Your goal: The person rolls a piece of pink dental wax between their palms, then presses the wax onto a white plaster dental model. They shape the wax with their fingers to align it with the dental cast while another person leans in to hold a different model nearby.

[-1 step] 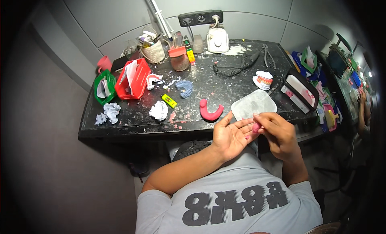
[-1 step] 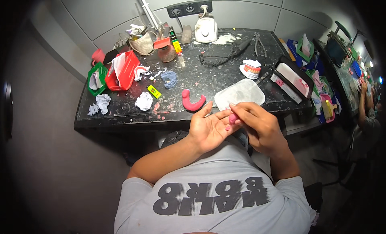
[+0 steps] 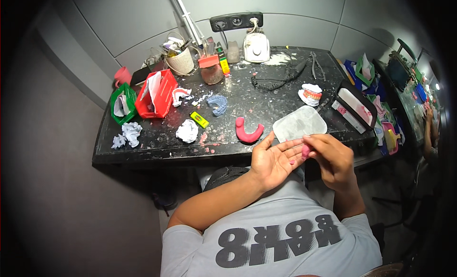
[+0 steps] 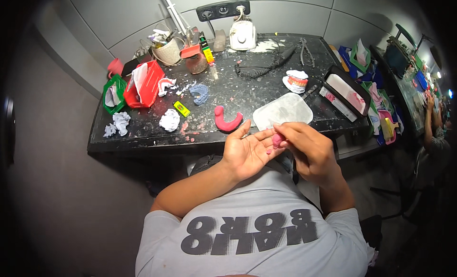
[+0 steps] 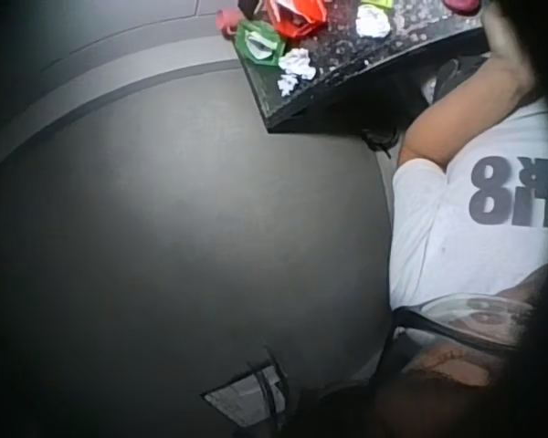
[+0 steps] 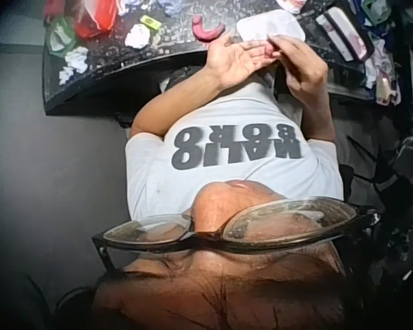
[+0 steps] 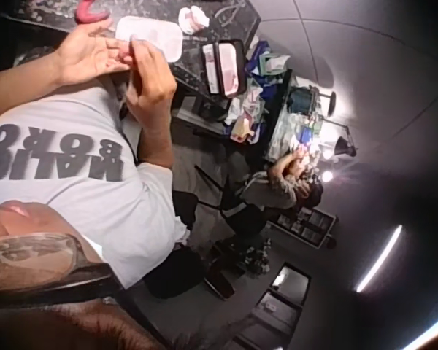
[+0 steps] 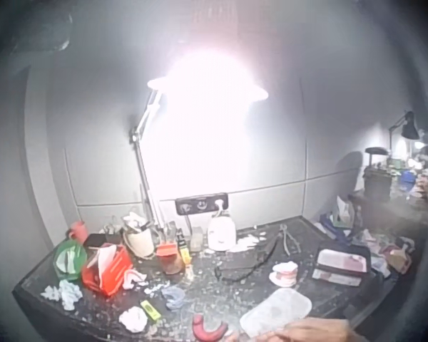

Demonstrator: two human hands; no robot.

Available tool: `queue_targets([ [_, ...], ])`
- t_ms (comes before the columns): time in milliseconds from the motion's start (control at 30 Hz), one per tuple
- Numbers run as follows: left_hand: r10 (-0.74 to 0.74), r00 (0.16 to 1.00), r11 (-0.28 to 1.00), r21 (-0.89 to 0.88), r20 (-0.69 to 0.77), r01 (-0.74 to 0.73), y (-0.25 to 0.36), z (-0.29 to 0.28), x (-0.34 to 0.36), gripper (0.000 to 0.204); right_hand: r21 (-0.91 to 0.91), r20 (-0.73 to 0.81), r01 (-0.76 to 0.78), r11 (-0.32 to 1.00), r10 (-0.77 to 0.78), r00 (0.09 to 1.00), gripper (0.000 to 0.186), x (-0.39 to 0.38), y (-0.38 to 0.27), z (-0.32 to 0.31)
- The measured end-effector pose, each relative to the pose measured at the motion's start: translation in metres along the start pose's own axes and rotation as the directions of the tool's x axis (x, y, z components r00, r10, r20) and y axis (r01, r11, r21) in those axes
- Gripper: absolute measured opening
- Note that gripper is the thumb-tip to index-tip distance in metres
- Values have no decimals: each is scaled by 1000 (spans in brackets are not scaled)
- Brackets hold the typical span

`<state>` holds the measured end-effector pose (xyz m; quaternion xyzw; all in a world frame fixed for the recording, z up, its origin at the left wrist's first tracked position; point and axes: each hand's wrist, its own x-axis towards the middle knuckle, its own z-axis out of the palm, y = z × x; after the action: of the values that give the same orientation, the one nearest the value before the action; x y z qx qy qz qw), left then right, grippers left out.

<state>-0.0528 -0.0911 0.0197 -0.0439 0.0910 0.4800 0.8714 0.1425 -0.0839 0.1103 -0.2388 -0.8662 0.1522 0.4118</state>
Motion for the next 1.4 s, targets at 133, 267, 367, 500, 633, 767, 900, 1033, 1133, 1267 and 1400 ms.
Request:
queue_targets([
  [133, -76, 961, 990, -97, 266, 105, 4, -7, 2, 86, -64, 162, 183, 981, -171, 972, 31, -4, 0, 7],
  [267, 79, 994, 985, 150, 73, -89, -9, 13, -11, 93, -156, 217, 141, 978, -105, 970, 35, -29, 11, 30],
  [367, 59, 982, 987, 136, 177, -84, 0, 22, -15, 92, -115, 184, 115, 987, -93, 978, 32, -15, 2, 26],
  [500, 62, 971, 991, 98, 230, -86, 5, 19, -15, 92, 13, 141, 67, 998, -68, 988, 32, -9, 5, 19],
  [633, 63, 934, 995, 55, 352, -88, 4, 29, -18, 81, 325, 50, -210, 922, 205, 978, 37, -13, 10, 22],
  [767, 42, 937, 913, 368, 347, -178, 2, 7, -8, 51, 257, 47, -226, 940, 221, 974, 44, -1, 4, 22],
  [900, 111, 959, 792, 560, 260, -244, -2, 10, -14, 48, -139, 29, -20, 990, 25, 999, 46, 1, 4, 30],
  [1033, 177, 953, 794, 537, 247, -287, -10, 24, -17, 41, -276, 47, 91, 957, -82, 996, 44, 1, 7, 34],
  [1133, 124, 931, 731, 602, 344, -320, -6, 10, -8, 39, -294, 45, 118, 949, -110, 993, 41, -1, 9, 40],
  [1267, 153, 924, 741, 577, 350, -342, -5, 0, -3, 38, -319, 27, 146, 936, -145, 989, 35, 4, 7, 45],
  [1400, 94, 955, 814, 531, 282, -237, -6, -3, -4, 38, -294, -27, 208, 933, -225, 974, 30, 2, 7, 45],
])
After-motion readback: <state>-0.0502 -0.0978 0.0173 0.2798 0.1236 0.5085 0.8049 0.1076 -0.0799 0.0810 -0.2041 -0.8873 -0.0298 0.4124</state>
